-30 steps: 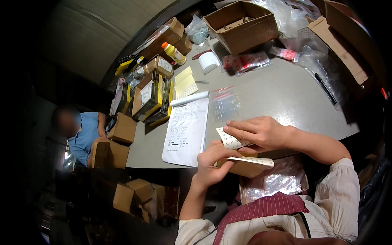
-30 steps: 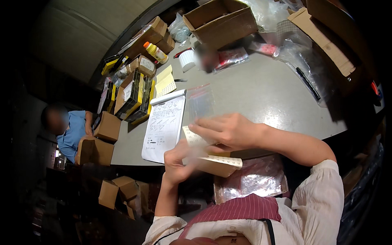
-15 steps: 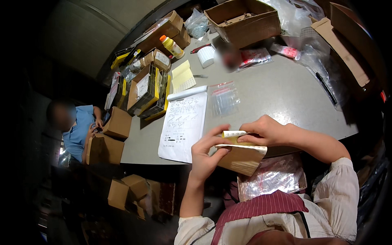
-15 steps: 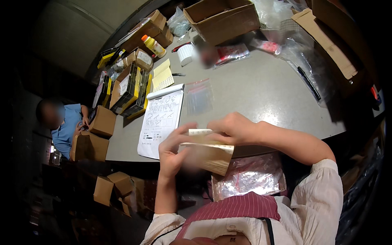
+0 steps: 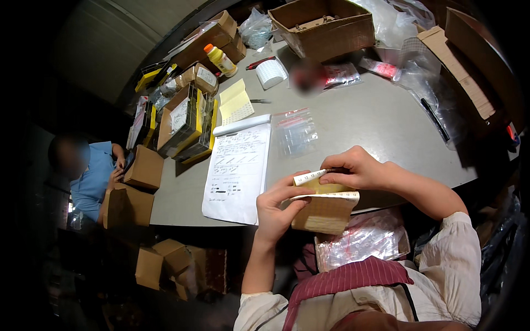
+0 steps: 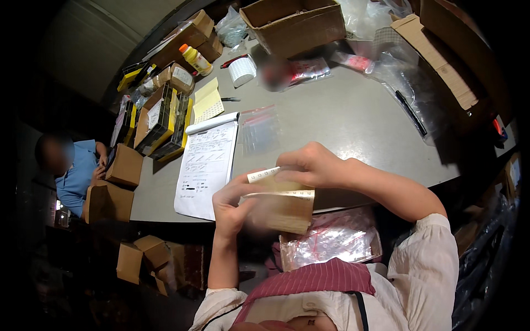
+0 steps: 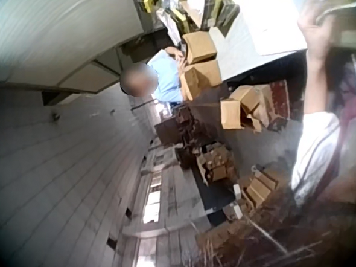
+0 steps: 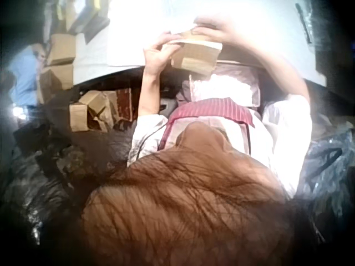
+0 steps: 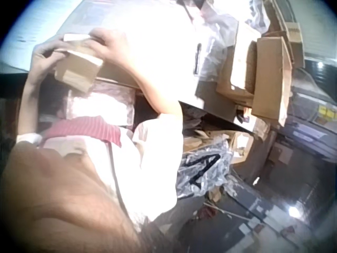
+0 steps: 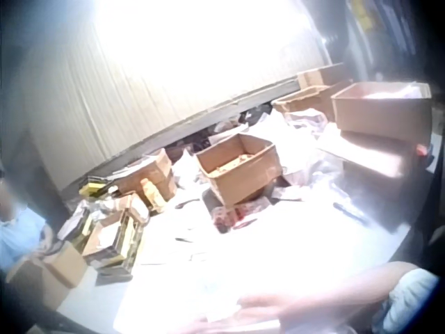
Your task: The person places yellow sticky notes into small clear plastic bags one by one. They pick up a note, insert it into a bag, and then seal the bag before moving to the next item. The process is repeated continuously throughout the clip.
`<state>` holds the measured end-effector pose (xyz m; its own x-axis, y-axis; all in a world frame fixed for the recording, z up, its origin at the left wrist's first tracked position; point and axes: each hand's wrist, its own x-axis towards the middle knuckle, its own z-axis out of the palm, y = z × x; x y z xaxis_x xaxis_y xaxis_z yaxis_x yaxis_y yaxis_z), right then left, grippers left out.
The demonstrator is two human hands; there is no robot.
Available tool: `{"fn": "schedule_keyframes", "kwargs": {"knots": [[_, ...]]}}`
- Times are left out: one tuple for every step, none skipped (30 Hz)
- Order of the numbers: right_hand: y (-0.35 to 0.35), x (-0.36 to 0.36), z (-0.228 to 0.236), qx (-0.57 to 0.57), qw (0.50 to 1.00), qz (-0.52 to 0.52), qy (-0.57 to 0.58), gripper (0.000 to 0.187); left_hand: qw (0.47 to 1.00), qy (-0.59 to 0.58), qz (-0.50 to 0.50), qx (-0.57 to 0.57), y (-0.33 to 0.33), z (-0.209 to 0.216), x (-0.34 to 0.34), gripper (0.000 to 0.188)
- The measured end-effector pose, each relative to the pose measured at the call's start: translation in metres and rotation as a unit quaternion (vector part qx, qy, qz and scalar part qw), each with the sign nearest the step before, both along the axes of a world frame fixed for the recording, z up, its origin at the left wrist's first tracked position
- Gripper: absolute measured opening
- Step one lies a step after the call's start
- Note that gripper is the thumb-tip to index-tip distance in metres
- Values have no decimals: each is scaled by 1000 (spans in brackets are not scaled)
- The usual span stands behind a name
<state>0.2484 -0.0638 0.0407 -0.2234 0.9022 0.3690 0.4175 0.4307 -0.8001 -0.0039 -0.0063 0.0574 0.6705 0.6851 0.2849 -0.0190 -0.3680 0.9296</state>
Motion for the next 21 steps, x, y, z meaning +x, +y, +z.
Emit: {"fn": "schedule_keyframes", "kwargs": {"knots": [[1, 0, -1, -1, 1000, 2, 1, 23, 1000, 2, -4, 1, 1, -2, 0, 24], [1, 0, -4, -2, 1000, 5, 3, 24, 1000, 3, -8, 1, 1, -4, 1, 25], [2, -1, -6, -3, 1000, 8, 4, 24, 1000, 5, -11, 2, 1, -6, 1, 25], [2, 0, -7, -9, 1000, 9, 0, 24, 999, 15, 2, -31, 2, -7, 1, 25], [2, 0, -8, -15, 1000, 11, -5, 24, 998, 25, 14, -64, 2, -7, 2, 25], [2, 1, -8, -22, 1000, 12, -10, 24, 994, 36, 27, -97, 2, -7, 2, 24], [2, 1, -6, -49, 999, 11, -2, 25, 992, 25, 46, -114, 2, -7, 2, 24], [2, 2, -1, -77, 997, 10, 5, 26, 989, 14, 65, -131, 2, -7, 2, 23], [3, 2, 2, -104, 994, 9, 13, 27, 985, 2, 84, -148, 2, -8, 2, 23], [5, 4, 0, -112, 993, 10, 40, 27, 990, 13, 86, -112, 3, -8, 3, 23], [7, 6, -3, -120, 991, 11, 66, 28, 993, 24, 89, -75, 4, -8, 4, 24], [8, 8, -4, -127, 987, 12, 93, 29, 995, 34, 90, -39, 5, -9, 5, 26], [9, 8, -2, -157, 983, 7, 93, 28, 995, 30, 94, -20, 6, -11, 4, 24], [10, 7, -1, -162, 983, 2, 83, 28, 995, 26, 98, -1, 8, -16, 3, 22], [12, 7, 0, -167, 983, -2, 72, 27, 994, 22, 102, 17, 9, -20, 2, 21], [13, 8, 1, -174, 983, -7, 58, 27, 993, 20, 106, 39, 10, -23, 3, 21], [16, 10, 1, -164, 985, -15, 60, 27, 992, 17, 111, 60, 12, -26, 3, 22], [20, 13, -1, -154, 986, -22, 61, 27, 990, 15, 116, 81, 13, -27, 3, 22], [21, 15, -1, -146, 987, -28, 61, 28, 990, 18, 125, 62, 14, -29, 4, 21], [21, 14, 0, -91, 994, -39, 41, 28, 990, 21, 135, 44, 14, -29, 5, 20], [21, 13, 2, -35, 998, -48, 20, 28, 989, 25, 144, 25, 14, -30, 5, 19]]}}
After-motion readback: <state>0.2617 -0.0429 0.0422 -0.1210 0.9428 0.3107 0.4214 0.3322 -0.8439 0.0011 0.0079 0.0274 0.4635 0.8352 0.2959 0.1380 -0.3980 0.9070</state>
